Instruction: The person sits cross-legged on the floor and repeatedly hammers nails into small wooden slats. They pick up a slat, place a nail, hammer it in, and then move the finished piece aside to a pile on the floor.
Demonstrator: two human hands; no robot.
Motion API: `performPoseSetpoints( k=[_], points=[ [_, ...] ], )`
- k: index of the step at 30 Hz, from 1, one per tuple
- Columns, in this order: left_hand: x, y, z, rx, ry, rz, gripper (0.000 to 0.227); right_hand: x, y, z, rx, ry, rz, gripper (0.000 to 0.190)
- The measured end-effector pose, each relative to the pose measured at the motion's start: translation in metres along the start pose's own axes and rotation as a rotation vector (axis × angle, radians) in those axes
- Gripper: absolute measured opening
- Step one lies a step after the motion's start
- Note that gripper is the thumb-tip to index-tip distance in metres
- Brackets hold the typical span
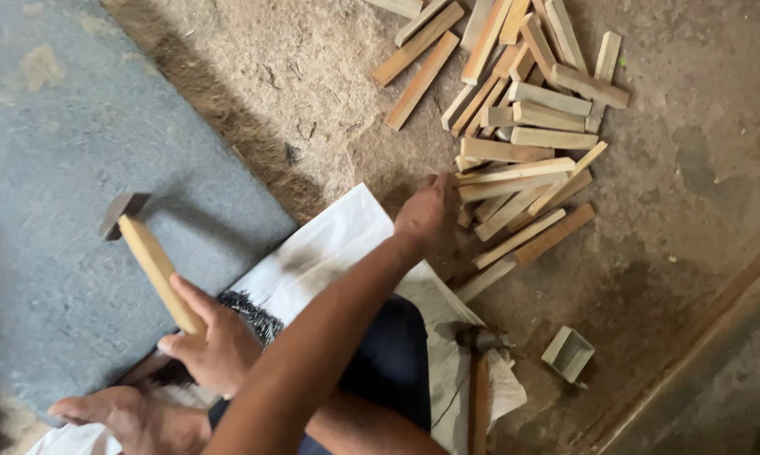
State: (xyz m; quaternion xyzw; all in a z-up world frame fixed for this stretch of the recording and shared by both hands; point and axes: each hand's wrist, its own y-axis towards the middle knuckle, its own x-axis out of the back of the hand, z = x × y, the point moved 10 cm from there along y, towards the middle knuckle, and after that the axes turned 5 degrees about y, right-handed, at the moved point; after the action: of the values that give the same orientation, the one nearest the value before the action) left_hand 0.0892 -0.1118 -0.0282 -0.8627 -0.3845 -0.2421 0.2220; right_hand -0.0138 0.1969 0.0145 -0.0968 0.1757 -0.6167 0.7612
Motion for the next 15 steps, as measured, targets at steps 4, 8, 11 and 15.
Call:
performPoseSetpoints(
  k=[4, 8, 11, 15],
  points=[
    [-0.018, 0.007, -0.001, 0.083, 0.058, 0.128, 0.064, 0.002, -0.005, 0.008, 0.049, 0.003, 0.023, 0.081],
    [0.002, 0.004, -0.011, 0.141, -0.074, 0.147, 0.032, 0.001, 0.000, 0.002, 0.045, 0.017, 0.044, 0.084],
    [0.017, -0.006, -0.009, 0.223, -0.342, 0.208, 0.029, 0.002, 0.004, -0.003, 0.142, 0.017, 0.033, 0.080],
    [0.043, -0.040, 0.019, 0.486, -0.875, 0.258, 0.027, -0.001, 0.006, -0.035, 0.029, 0.266, 0.054, 0.085]
  ],
)
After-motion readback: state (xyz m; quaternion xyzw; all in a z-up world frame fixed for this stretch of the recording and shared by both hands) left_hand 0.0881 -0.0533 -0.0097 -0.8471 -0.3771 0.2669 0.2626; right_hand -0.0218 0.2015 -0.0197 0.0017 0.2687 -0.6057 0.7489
